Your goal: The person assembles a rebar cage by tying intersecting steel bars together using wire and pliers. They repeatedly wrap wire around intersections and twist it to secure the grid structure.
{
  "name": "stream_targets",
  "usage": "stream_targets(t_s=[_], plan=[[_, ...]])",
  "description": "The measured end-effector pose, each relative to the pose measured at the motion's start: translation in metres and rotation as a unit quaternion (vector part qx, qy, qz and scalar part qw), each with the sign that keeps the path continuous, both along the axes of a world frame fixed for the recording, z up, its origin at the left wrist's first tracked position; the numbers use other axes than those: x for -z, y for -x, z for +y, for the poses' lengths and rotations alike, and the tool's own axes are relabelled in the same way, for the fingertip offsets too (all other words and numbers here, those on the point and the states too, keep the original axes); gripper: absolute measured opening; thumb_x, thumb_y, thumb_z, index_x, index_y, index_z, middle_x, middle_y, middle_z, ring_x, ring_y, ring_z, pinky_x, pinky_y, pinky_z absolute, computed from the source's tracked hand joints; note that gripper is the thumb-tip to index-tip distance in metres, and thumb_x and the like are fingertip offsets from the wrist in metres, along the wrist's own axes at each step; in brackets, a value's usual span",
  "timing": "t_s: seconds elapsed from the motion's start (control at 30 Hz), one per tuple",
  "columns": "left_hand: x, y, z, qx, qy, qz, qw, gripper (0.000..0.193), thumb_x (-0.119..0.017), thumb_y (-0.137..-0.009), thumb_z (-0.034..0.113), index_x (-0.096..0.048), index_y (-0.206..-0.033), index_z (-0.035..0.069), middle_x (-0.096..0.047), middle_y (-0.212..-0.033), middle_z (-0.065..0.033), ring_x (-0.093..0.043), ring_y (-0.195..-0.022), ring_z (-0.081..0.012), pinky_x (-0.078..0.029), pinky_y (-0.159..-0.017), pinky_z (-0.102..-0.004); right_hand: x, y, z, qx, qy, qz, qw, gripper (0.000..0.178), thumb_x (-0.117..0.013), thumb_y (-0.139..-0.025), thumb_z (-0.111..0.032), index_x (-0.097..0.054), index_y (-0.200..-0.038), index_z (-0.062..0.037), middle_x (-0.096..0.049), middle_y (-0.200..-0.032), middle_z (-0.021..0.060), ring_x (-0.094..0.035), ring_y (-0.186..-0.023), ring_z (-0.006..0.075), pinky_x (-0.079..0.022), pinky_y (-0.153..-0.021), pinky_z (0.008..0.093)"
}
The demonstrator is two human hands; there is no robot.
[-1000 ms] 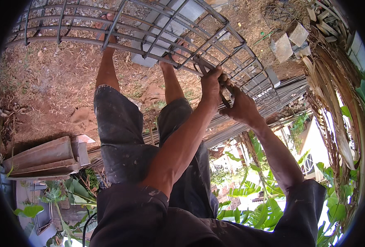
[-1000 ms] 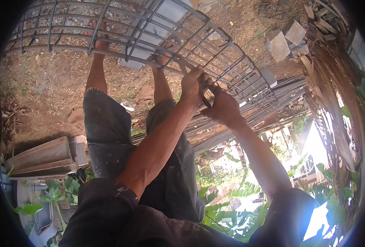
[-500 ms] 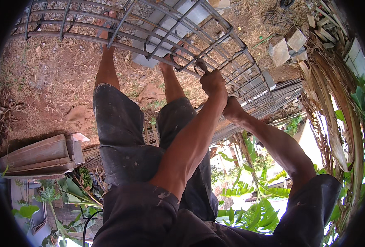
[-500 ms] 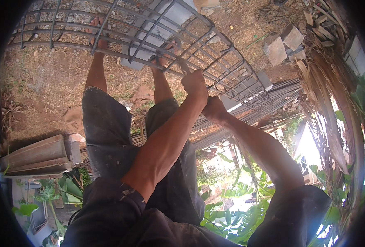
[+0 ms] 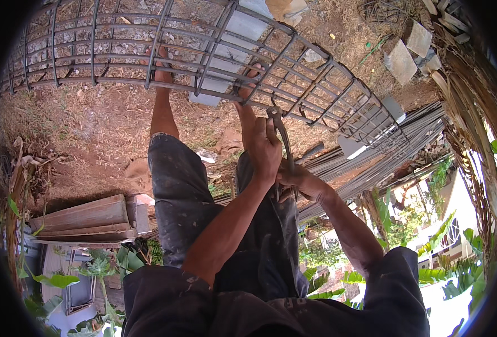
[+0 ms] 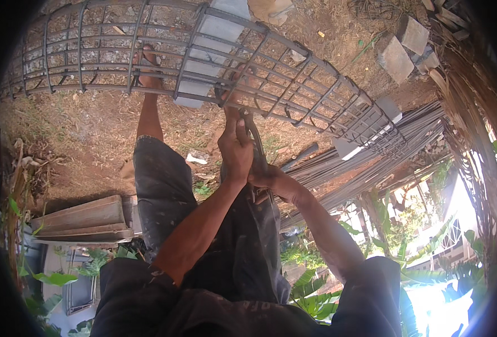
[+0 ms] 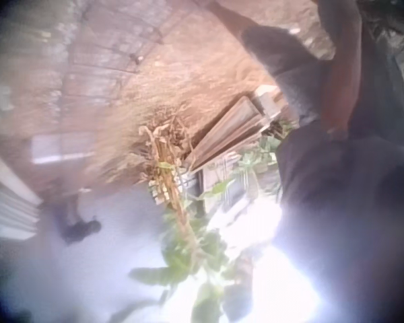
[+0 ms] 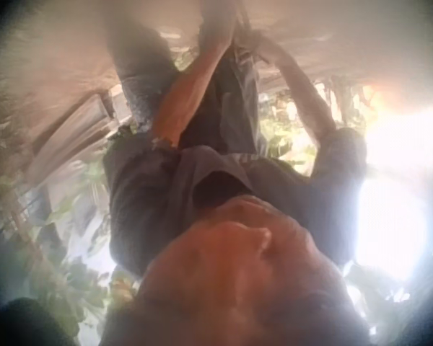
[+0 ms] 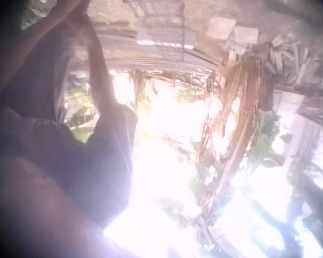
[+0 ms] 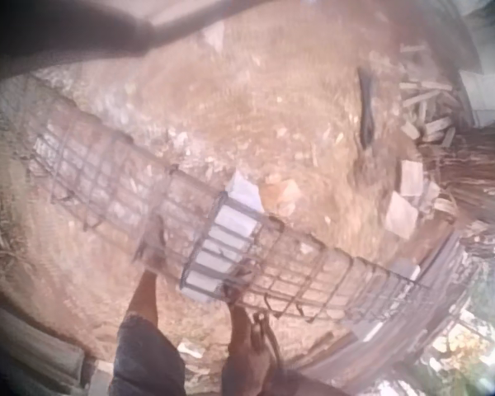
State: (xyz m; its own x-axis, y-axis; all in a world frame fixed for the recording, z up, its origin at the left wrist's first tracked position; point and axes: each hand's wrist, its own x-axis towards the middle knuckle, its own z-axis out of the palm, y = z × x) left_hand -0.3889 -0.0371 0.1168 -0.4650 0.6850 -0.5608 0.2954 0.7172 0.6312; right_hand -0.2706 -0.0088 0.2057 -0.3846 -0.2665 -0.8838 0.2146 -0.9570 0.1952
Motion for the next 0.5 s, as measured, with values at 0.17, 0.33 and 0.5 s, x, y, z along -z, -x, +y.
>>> stream_targets(t_s=[0.17,0.33,0.5], plan=[[-0.024,0.000,0.005,0.045,-0.056,-0.127,0.989,0.024,-0.049,-0.098,0.015,-0.061,-0.110,-0.001,-0.058,-0.069,-0.0125,-0.054,-0.060,-0.0184,-0.042,-0.057,-0.0330,0.024,-0.023,-0.003,0.129,-0.052,0.037,0.990,0.044,-0.051,-0.098,-0.031,-0.047,-0.132,-0.0030,-0.060,-0.114,0.0111,-0.060,-0.102,0.0211,-0.049,-0.087,0.0364],[-0.074,0.001,0.043,-0.071,-0.020,-0.342,0.937,0.029,-0.051,-0.100,0.025,-0.065,-0.096,-0.001,-0.057,-0.070,-0.0030,-0.048,-0.062,-0.0086,-0.039,-0.057,-0.0272,0.040,-0.048,-0.007,0.215,-0.134,0.023,0.967,0.059,-0.051,-0.097,-0.040,-0.040,-0.139,0.0008,-0.053,-0.131,0.0123,-0.048,-0.124,0.0220,-0.036,-0.105,0.0379],[-0.069,-0.018,-0.016,0.151,-0.057,-0.361,0.918,0.014,-0.056,-0.094,0.010,-0.061,-0.089,-0.002,-0.054,-0.067,-0.0106,-0.050,-0.060,-0.0098,-0.042,-0.059,-0.0314,0.048,-0.067,0.019,0.023,-0.309,0.023,0.951,0.062,-0.050,-0.097,-0.041,-0.039,-0.141,0.0021,-0.059,-0.121,0.0155,-0.052,-0.120,0.0222,-0.040,-0.101,0.0369]])
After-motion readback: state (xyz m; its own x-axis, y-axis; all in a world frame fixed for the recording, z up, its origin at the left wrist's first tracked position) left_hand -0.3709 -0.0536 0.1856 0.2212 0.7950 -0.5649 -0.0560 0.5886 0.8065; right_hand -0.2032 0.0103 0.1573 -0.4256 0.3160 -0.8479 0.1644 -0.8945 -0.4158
